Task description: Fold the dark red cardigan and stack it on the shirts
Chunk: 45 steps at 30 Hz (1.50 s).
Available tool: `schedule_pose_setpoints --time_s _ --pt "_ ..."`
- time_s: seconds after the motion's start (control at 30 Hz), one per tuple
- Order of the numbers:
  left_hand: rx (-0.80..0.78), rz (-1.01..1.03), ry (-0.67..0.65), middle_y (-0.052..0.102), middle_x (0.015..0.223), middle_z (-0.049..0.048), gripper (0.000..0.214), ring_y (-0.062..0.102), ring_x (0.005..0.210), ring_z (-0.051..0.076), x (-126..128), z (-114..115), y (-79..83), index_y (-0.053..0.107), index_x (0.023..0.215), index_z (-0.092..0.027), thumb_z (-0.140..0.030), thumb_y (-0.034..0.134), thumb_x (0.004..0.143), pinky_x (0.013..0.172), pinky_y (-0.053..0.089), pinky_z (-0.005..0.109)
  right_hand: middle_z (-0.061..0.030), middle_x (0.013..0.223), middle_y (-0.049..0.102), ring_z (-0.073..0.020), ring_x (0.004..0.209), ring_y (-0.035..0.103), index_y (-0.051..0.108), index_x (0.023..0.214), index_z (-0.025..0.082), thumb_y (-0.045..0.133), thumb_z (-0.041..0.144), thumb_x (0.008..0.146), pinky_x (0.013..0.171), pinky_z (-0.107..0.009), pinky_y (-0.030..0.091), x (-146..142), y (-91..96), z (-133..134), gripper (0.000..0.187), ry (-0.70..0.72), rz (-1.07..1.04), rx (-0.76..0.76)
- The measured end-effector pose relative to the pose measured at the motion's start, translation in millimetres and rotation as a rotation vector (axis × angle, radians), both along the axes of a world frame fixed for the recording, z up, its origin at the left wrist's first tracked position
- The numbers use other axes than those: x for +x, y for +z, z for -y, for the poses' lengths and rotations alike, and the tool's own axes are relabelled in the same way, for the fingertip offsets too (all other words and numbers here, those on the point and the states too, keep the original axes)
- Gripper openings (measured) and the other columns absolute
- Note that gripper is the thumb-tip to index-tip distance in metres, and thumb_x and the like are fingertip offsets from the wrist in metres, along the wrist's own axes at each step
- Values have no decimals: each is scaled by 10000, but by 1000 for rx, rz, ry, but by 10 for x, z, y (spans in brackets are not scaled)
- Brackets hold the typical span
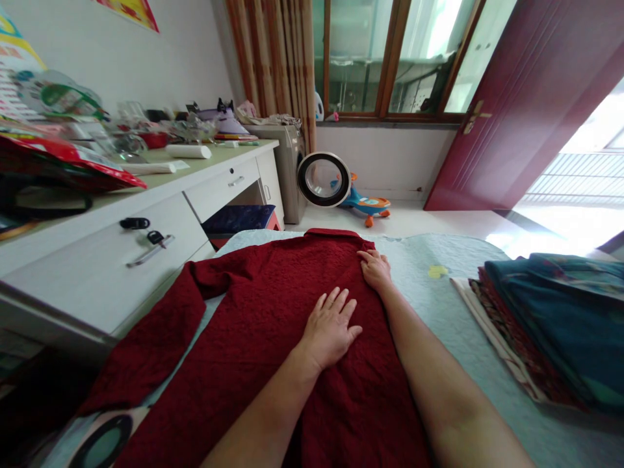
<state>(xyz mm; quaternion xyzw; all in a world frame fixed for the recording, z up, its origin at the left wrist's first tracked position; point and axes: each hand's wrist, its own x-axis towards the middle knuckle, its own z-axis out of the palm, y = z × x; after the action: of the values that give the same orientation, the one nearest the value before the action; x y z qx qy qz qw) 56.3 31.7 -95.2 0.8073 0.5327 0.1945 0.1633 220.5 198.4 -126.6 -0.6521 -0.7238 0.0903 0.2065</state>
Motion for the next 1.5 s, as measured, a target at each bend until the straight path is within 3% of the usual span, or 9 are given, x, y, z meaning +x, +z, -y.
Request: schedule_pose_setpoints --time_s 0.13,0.33,0.57,0.7,0.87,0.97,1.07,1.27,1.5 --pt "-58 -39 17 305 1586 60 625 155 1485 342 -16 52 -141 469 1425 -306 -485 608 843 1196 123 550 -37 1398 514 -276 1183 478 587 1332 325 427 309 931 991 -415 366 -41 46 -18 432 -30 7 -36" --pt "-78 -54 8 293 1590 74 630 134 1488 354 -26 39 -112 471 1432 -301 -496 597 846 1190 114 572 -56 1237 618 -279 1092 524 701 1156 278 391 276 926 937 -433 398 -116 167 -183 386 -110 -28 -43" --pt "-94 -49 14 290 1589 92 633 138 1485 363 -8 57 -94 477 1428 -279 -493 597 844 1188 108 573 -77 1339 554 -292 1172 477 605 1300 265 404 204 898 978 -429 371 -151 105 -160 453 -111 -9 -17" --pt "-25 -11 14 376 1542 104 614 207 1458 371 -36 5 -75 489 1413 -279 -484 609 847 1174 150 576 -132 1376 501 -311 1186 483 506 1391 227 450 241 883 988 -449 373 -120 172 -87 511 -140 -9 -3" --pt "86 67 239 511 1414 125 421 405 1344 314 -125 -126 -68 546 1345 -232 -281 496 930 1137 280 491 -126 1502 394 -274 1333 391 437 1421 181 436 313 926 1115 -449 263 -105 177 108 512 -4 14 68" --pt "41 126 293 578 1311 131 465 523 1229 263 -166 -181 -91 525 1342 -188 -146 525 878 1081 380 406 -110 1534 370 -255 1406 307 435 1425 185 398 398 963 1152 -495 188 -127 85 225 511 89 73 -22" --pt "-25 244 330 612 1261 123 549 584 1152 228 -195 -221 -91 508 1334 -167 -98 605 798 1041 427 355 -110 1560 331 -251 1435 264 414 1448 185 352 448 983 1150 -508 193 -141 25 287 537 79 92 -67" --pt "-207 576 332 690 1133 110 469 665 991 203 -225 -306 -87 539 1277 -153 -246 631 826 894 518 310 -115 1548 352 -245 1411 317 436 1433 186 368 431 988 1134 -467 244 -143 30 325 513 62 63 12" --pt "-115 224 301 629 1306 110 470 595 1178 235 -161 -240 -9 536 1314 -166 -204 599 850 1052 421 331 -123 1357 539 -234 1220 509 586 1257 149 424 276 949 1061 -360 348 -151 206 454 371 55 -11 170"
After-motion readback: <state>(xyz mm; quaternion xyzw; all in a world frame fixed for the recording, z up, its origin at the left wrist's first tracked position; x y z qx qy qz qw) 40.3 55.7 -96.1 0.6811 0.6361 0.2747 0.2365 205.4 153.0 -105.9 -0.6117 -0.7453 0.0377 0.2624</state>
